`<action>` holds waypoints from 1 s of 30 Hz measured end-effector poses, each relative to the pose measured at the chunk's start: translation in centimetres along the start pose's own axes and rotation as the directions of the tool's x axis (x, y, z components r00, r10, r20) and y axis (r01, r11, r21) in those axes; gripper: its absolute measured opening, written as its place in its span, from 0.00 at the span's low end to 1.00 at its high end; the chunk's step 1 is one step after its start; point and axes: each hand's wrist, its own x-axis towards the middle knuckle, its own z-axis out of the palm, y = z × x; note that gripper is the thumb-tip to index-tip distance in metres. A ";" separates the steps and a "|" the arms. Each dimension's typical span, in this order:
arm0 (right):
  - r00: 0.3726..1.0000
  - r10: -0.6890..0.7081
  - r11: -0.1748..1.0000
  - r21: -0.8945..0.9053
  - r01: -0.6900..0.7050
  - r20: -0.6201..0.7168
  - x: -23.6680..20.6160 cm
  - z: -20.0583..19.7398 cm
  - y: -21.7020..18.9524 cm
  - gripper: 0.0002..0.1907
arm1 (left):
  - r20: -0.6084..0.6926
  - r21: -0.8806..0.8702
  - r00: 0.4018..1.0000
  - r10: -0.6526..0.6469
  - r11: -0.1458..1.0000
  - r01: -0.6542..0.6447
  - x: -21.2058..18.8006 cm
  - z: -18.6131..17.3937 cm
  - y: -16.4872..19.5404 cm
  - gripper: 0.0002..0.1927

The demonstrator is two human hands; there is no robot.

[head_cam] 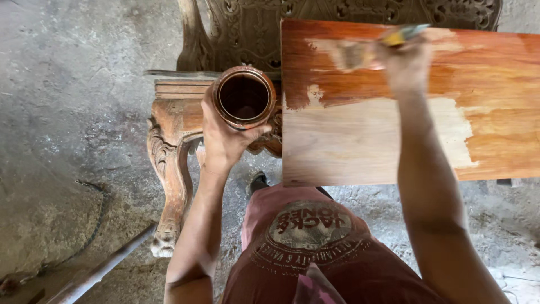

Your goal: The person carries a wooden board across the workshop floor, sets it on a carved wooden bench, wipes the board with a blue cloth, then dips a brush into a can of wood stain and brushes the stain across the board's surface, working the stain over the wood while holding the can in one hand.

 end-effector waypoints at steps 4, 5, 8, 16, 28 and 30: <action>0.924 -0.382 0.908 -0.200 0.369 -0.032 -0.1 -5.1 0.1 0.06 | 0.034 -0.021 0.997 -0.072 0.997 0.073 0.4 -0.3 0.8 0.57; 0.923 -0.384 0.863 -0.358 0.357 -0.007 -0.8 -5.4 -0.8 0.04 | 0.030 -0.013 0.998 -0.061 0.998 0.062 0.5 -0.3 1.0 0.57; 0.938 -0.333 0.895 -0.280 0.346 0.096 -4.5 -3.6 -5.5 0.01 | 0.034 0.043 0.998 -0.049 0.998 0.047 0.5 -0.2 1.6 0.56; 0.798 -0.485 0.871 0.123 0.475 0.358 -12.7 5.1 -18.5 0.07 | 0.042 0.180 0.970 0.240 0.953 -0.244 -0.2 1.0 1.7 0.60; 0.826 -0.528 0.841 0.257 0.476 0.199 -12.3 9.3 -11.7 0.12 | 0.057 0.228 0.982 0.182 0.955 -0.191 -0.6 1.6 1.8 0.58; 0.919 -0.340 0.938 -0.002 0.347 0.198 -11.9 6.5 -10.6 0.10 | 0.046 0.232 0.983 0.177 0.955 -0.183 -0.5 1.8 1.8 0.59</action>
